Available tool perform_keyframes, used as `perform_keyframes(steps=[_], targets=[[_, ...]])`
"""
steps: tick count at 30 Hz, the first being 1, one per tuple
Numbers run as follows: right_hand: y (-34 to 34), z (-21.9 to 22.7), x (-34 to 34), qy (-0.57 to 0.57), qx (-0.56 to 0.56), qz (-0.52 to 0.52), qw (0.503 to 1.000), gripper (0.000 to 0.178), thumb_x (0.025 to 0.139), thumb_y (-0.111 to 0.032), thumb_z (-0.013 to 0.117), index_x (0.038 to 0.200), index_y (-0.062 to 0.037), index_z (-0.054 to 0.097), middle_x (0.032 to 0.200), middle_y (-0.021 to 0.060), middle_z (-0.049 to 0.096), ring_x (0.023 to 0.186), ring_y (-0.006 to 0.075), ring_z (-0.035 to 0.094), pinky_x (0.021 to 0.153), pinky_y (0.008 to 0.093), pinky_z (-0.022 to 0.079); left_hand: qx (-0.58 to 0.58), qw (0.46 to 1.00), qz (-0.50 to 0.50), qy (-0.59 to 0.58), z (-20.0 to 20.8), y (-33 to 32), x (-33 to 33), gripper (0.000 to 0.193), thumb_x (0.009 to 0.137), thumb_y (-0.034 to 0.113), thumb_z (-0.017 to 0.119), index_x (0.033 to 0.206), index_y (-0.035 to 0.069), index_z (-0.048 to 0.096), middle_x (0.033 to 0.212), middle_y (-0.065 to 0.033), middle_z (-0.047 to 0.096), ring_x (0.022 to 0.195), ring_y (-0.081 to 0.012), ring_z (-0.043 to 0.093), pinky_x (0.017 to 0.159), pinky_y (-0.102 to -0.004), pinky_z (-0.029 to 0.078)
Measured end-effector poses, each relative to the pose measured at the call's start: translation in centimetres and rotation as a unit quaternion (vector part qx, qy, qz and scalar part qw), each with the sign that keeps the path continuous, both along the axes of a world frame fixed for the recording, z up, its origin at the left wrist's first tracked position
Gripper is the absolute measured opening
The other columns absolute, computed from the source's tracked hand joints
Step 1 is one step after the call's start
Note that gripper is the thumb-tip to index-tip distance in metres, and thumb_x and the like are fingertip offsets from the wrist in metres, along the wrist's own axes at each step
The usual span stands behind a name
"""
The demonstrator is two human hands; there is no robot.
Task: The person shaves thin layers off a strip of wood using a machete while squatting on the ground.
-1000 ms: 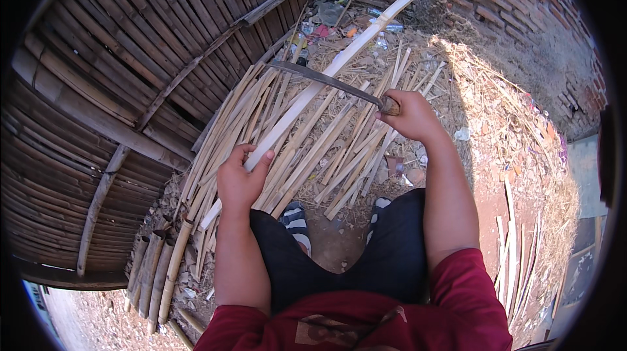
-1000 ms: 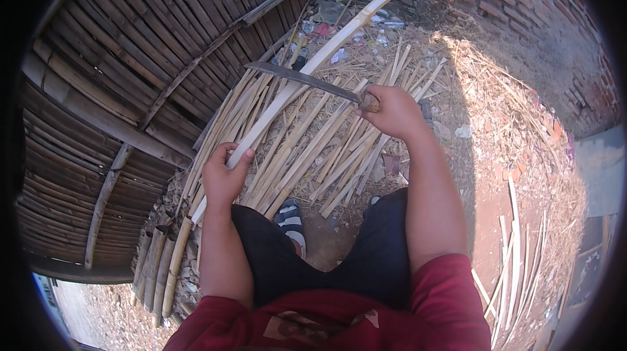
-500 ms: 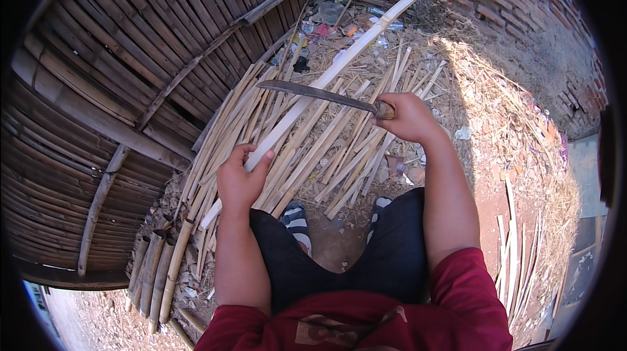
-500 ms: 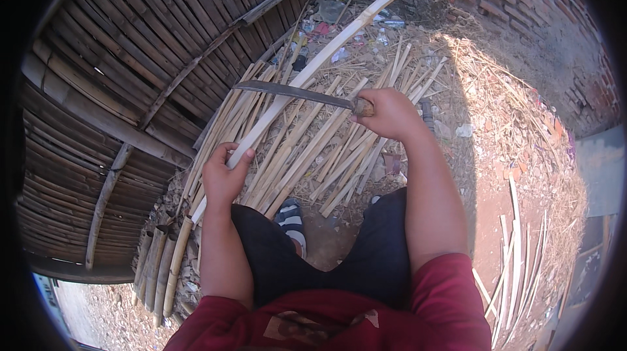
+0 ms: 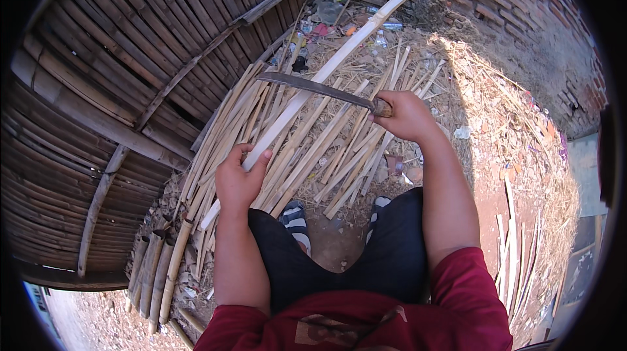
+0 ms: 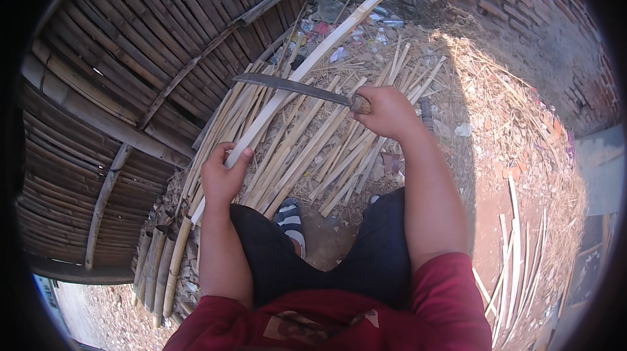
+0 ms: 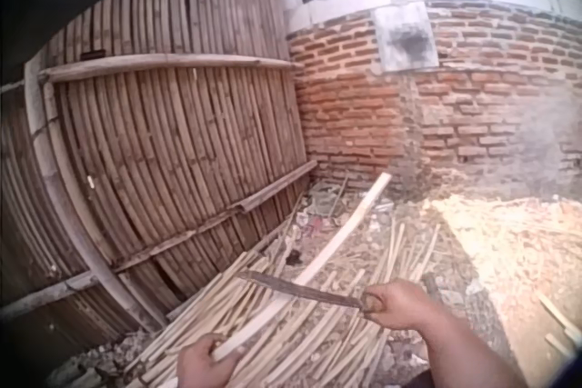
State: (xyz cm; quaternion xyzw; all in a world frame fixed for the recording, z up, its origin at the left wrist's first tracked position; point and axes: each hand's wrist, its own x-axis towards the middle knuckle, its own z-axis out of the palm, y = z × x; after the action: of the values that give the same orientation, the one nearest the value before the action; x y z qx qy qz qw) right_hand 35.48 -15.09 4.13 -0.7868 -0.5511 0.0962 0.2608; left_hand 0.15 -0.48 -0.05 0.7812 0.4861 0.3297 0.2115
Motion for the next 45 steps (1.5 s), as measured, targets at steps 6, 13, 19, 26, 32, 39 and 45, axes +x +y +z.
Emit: perform_keyframes(steps=[6, 13, 19, 26, 32, 39, 45], targets=[[0.2, 0.2, -0.5, -0.011, -0.031, -0.007, 0.999, 0.048, 0.086, -0.037, 0.086, 0.124, -0.0096, 0.075, 0.107, 0.0222, 0.077, 0.105, 0.0430, 0.072, 0.090, 0.0503, 0.057, 0.015, 1.000, -0.007, -0.001, 0.1, 0.0, -0.1, 0.054, 0.086, 0.055, 0.087, 0.111, 0.008, 0.078, 0.073, -0.0139, 0.070, 0.066, -0.0302, 0.070, 0.066, -0.0414, 0.054], [-0.6, -1.5, 2.4, -0.003, 0.062, -0.129, 0.990, 0.038, 0.088, -0.033, 0.087, 0.110, -0.0043, 0.075, 0.095, 0.0194, 0.076, 0.090, 0.0382, 0.074, 0.080, 0.0465, 0.056, 0.020, 1.000, -0.009, -0.001, 0.1, 0.0, 0.2, 0.054, 0.086, 0.056, 0.087, 0.111, 0.008, 0.078, 0.070, -0.0142, 0.069, 0.065, -0.0306, 0.070, 0.066, -0.0415, 0.055], [-0.3, -1.7, 1.8, 0.019, 0.042, -0.048, 0.998, 0.038, 0.087, -0.032, 0.087, 0.110, -0.0035, 0.075, 0.092, 0.0199, 0.074, 0.087, 0.0393, 0.072, 0.079, 0.0469, 0.054, 0.005, 1.000, -0.011, 0.011, -0.1, 0.1, 0.0, 0.054, 0.087, 0.056, 0.086, 0.111, 0.008, 0.078, 0.072, -0.0145, 0.071, 0.066, -0.0310, 0.070, 0.066, -0.0414, 0.054], [0.3, -1.6, 0.4, 0.004, 0.028, 0.009, 1.000, 0.039, 0.086, -0.032, 0.087, 0.108, -0.0035, 0.075, 0.092, 0.0217, 0.073, 0.089, 0.0422, 0.071, 0.081, 0.0472, 0.054, 0.024, 1.000, -0.008, 0.015, 0.2, 0.0, 0.1, 0.055, 0.087, 0.056, 0.086, 0.111, 0.007, 0.078, 0.073, -0.0148, 0.071, 0.067, -0.0313, 0.071, 0.067, -0.0416, 0.055], [-0.5, -0.7, 1.8, 0.034, 0.002, -0.094, 0.995, 0.050, 0.087, -0.037, 0.086, 0.125, -0.0061, 0.075, 0.110, 0.0241, 0.076, 0.106, 0.0442, 0.072, 0.091, 0.0499, 0.057, 0.006, 1.000, -0.006, 0.027, 0.8, -0.2, 0.3, 0.055, 0.087, 0.055, 0.086, 0.111, 0.007, 0.078, 0.072, -0.0138, 0.070, 0.067, -0.0306, 0.071, 0.066, -0.0419, 0.054], [-0.5, -0.1, 0.9, 0.034, 0.003, -0.026, 0.999, 0.050, 0.087, -0.036, 0.086, 0.124, -0.0054, 0.075, 0.109, 0.0240, 0.076, 0.106, 0.0441, 0.072, 0.092, 0.0494, 0.057, -0.009, 1.000, -0.009, 0.011, 0.3, -0.1, 0.1, 0.054, 0.087, 0.055, 0.086, 0.111, 0.008, 0.078, 0.071, -0.0131, 0.070, 0.066, -0.0296, 0.070, 0.064, -0.0413, 0.054], [0.0, 1.0, -0.9, 0.004, -0.046, 0.009, 0.999, 0.049, 0.087, -0.036, 0.086, 0.124, -0.0056, 0.075, 0.109, 0.0239, 0.077, 0.106, 0.0443, 0.072, 0.092, 0.0498, 0.057, 0.018, 1.000, -0.008, 0.001, -0.1, 0.1, -0.2, 0.054, 0.086, 0.055, 0.087, 0.111, 0.007, 0.078, 0.071, -0.0129, 0.070, 0.065, -0.0292, 0.070, 0.064, -0.0413, 0.053]])
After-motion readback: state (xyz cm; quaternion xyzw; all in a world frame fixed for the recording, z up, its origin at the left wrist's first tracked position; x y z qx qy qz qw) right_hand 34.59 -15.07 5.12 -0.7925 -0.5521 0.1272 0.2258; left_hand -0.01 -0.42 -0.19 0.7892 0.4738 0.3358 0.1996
